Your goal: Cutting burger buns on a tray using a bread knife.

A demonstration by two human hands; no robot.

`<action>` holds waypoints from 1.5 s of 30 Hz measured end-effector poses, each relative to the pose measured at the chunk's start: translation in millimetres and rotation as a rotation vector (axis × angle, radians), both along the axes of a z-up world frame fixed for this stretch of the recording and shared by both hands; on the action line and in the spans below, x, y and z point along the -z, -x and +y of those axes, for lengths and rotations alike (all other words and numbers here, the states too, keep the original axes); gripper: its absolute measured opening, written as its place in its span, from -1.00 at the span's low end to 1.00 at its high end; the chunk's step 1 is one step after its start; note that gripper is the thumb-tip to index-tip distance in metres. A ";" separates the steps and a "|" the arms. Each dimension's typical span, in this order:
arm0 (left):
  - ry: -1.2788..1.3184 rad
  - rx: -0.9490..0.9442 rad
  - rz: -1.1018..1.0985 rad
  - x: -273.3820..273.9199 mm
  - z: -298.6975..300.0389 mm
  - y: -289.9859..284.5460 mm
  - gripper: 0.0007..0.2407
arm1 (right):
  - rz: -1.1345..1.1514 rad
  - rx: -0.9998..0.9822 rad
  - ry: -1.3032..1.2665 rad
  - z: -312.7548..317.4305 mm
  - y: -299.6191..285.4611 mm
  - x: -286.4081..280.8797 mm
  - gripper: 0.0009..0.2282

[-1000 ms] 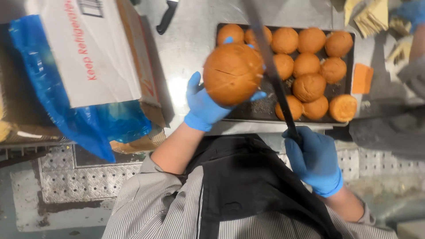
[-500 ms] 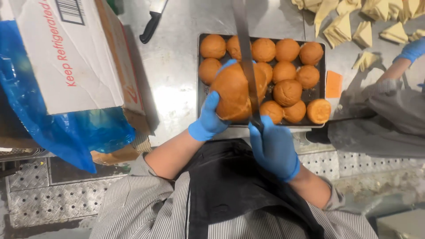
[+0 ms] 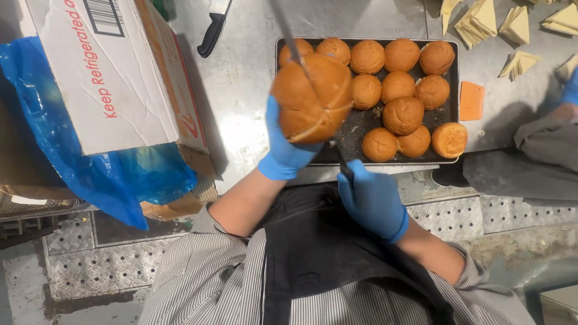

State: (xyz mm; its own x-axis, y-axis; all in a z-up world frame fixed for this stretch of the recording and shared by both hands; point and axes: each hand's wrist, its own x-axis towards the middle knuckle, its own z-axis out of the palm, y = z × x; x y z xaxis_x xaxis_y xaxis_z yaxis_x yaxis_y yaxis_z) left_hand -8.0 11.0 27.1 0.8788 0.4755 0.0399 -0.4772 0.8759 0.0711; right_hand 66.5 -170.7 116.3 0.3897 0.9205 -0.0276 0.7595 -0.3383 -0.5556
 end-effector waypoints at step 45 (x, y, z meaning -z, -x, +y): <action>-2.520 -0.043 1.723 205.4 -33.8 12.8 -0.39 | 0.602 0.515 -0.196 -65.6 -308.0 260.8 -0.72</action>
